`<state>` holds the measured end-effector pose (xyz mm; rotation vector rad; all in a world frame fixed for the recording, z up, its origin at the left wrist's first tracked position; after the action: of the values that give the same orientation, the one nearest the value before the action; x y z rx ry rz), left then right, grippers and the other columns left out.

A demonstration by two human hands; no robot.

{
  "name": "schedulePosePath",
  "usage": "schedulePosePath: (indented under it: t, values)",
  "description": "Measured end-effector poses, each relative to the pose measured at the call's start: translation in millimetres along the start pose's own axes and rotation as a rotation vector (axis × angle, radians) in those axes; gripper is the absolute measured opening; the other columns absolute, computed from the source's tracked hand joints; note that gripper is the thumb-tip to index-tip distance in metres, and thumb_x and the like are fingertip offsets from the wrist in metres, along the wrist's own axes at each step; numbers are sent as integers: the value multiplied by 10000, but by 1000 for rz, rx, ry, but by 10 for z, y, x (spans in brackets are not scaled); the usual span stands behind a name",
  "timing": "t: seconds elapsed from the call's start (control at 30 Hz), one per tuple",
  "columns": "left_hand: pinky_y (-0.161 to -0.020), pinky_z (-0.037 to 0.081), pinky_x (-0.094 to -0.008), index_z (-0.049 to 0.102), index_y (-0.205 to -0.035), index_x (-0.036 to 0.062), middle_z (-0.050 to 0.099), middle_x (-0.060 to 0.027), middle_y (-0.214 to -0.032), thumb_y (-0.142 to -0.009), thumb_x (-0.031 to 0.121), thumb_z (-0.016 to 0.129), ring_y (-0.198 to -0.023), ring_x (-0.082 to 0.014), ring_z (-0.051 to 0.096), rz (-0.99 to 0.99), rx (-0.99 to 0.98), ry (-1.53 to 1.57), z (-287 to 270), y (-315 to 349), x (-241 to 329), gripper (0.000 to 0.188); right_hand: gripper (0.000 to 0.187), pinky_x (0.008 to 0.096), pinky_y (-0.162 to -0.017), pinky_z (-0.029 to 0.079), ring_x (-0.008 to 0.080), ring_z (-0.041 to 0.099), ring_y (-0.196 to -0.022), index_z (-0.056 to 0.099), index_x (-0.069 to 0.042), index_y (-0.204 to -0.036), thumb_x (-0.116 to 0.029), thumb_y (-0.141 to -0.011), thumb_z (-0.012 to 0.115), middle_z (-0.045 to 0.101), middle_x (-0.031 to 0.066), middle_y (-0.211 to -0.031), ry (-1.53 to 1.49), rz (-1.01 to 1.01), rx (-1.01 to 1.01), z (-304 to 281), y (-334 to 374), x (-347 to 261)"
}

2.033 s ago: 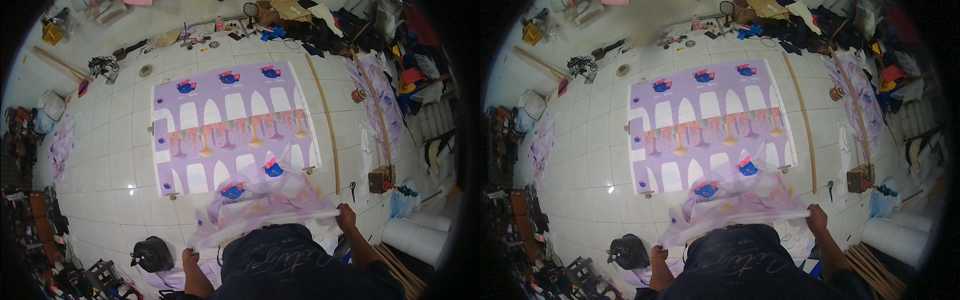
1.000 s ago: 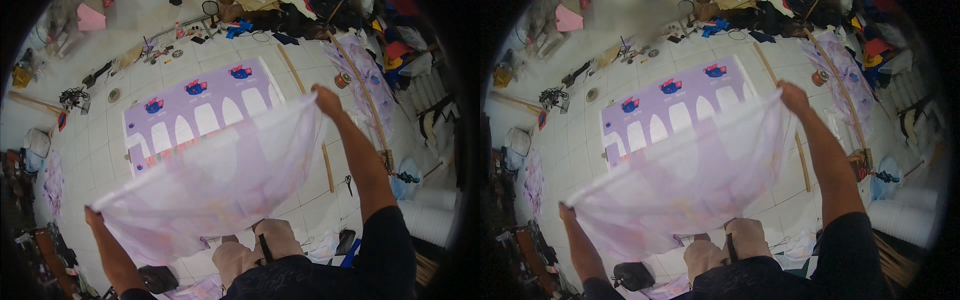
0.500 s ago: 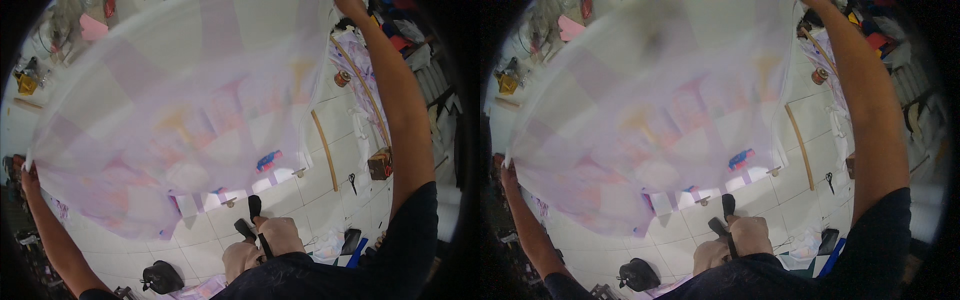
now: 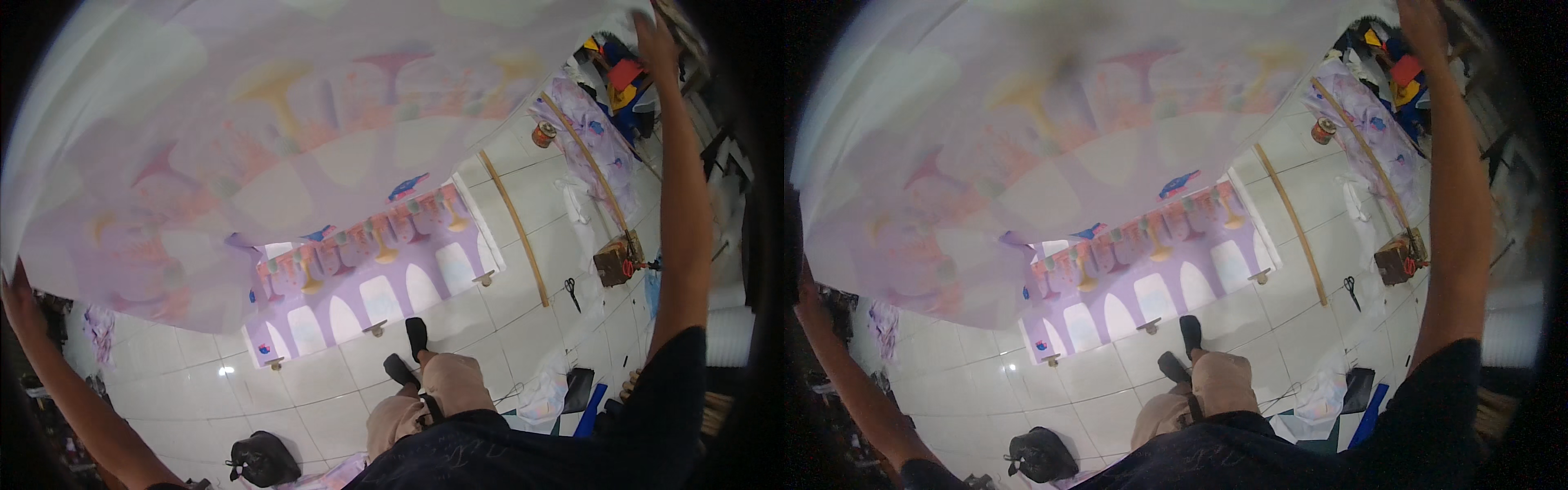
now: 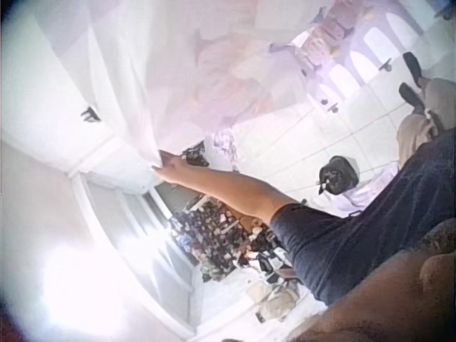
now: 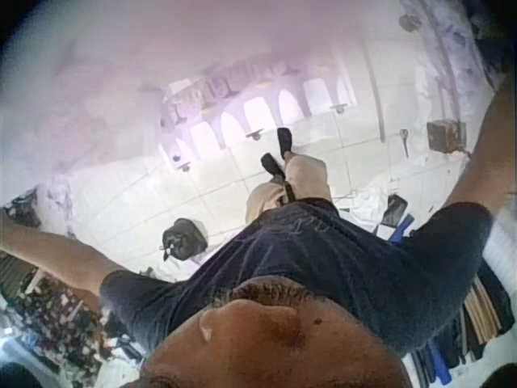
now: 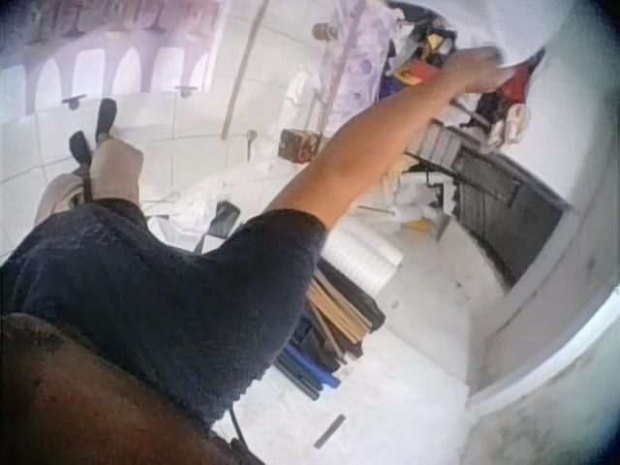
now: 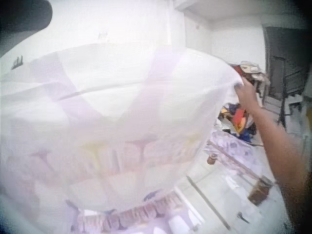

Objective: The person lays out printed fabric banners on the floor, smoothing the material and securing the edges using large metal clips.

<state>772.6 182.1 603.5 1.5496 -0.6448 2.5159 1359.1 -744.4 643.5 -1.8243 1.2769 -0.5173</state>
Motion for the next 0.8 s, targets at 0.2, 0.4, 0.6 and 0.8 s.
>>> schedulePosePath:
  t: [0.2, 0.4, 0.6, 0.8]
  values:
    - [-980, 470, -378, 519, -1322, -33, 586, -134, -1292, -994, 238, 545, -1158, -256, 574, -190, 298, -248, -2442, 2066, -1771, 426, 477, 373, -996, 439, 326, 618, -1114, 655, -73, -1147, 110, -708, 621, 684, 159, -1108, -161, 75, -306, 1300, 3139, 1037]
    - [-912, 510, -356, 567, -1247, -49, 634, -111, -1187, -1021, 266, 481, -1065, -233, 622, -527, 479, -356, -2789, 3776, -4350, 397, 490, 413, -913, 489, 373, 629, -1051, 637, -52, -1092, 174, -668, 546, 680, 167, -1072, -213, 122, -523, 2274, 4738, 973]
    - [-987, 485, -368, 513, -1326, -14, 570, -124, -1328, -1034, 303, 452, -1180, -244, 576, -555, 517, -388, -3327, 4324, -5692, 435, 464, 439, -977, 448, 352, 605, -1083, 649, -69, -1100, 135, -691, 572, 666, 167, -1106, -214, 94, -563, 3530, 5945, 1266]
    - [-1014, 480, -401, 455, -1364, -23, 552, -134, -1346, -1037, 333, 455, -1196, -274, 565, -556, 493, -272, -3384, 4765, -7338, 483, 429, 432, -905, 492, 367, 636, -1002, 656, -65, -1090, 122, -716, 558, 683, 170, -1033, -196, 82, -525, 4364, 7001, 1736]
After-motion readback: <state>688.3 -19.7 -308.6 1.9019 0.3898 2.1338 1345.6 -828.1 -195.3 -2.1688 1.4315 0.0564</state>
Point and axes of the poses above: each hand's wrist, its own y-axis away from the middle knuckle, its own z-axis out of the palm, x = y × z, the point moved 8 cm from there along -y, towards the middle knuckle
